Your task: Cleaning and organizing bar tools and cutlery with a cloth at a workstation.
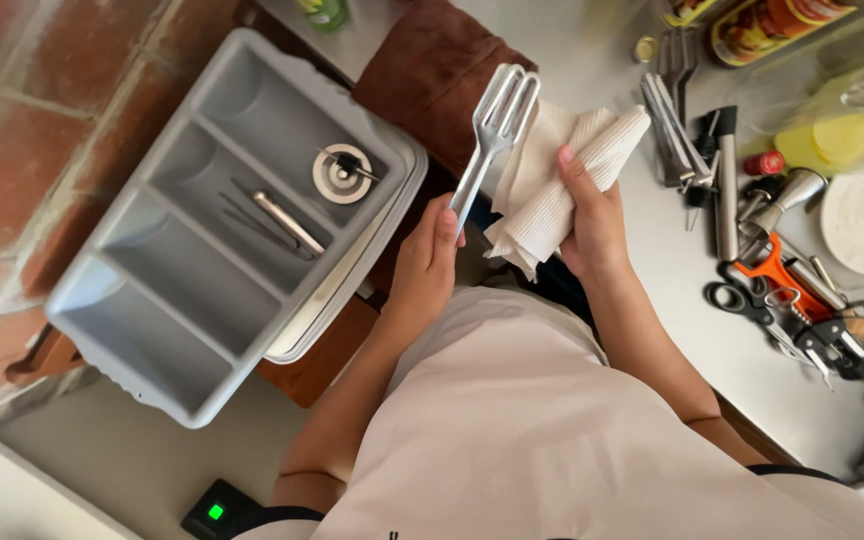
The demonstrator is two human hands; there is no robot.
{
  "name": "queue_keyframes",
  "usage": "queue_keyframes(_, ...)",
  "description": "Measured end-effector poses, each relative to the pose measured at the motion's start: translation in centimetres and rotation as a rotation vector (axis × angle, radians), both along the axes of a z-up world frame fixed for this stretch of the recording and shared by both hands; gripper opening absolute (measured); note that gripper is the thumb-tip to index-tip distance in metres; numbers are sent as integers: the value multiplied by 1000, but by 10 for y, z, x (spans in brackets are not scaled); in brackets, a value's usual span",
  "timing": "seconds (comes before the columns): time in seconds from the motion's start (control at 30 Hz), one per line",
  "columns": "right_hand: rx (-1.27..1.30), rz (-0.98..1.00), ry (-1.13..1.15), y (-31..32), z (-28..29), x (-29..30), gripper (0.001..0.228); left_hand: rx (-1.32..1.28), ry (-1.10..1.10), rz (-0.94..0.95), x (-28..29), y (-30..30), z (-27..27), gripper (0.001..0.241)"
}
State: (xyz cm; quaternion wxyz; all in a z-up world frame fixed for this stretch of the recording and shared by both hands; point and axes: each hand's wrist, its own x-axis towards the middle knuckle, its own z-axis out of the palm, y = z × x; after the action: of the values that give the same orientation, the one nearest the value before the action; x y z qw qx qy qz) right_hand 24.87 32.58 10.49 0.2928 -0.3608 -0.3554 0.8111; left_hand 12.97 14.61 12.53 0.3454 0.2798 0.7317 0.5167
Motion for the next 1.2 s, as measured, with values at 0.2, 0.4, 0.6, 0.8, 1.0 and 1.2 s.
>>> queue_keyframes(0.2, 22, 112, 88, -27, 0, -30, 68, 197, 216, -13, -13, -36, -19, 44)
queue_keyframes(0.4, 67, 231, 90, -53, -1, -68, 61, -89, -1, 22, -31, -64, 9, 49)
queue_keyframes(0.6, 127, 374, 42, -78, -7, -103, 57, -44, -88, 173, -54, -111, -1, 45)
queue_keyframes(0.8, 150, 434, 17, -95, -8, -137, 59, -217, -173, 246, -72, -151, 13, 47)
queue_keyframes(1.0, 131, 388, 44, -111, -15, -181, 60, -228, -37, 289, -81, -186, 9, 45)
queue_keyframes(1.2, 163, 428, 86, -118, -14, -209, 61, -183, -2, 415, -91, -216, -3, 35)
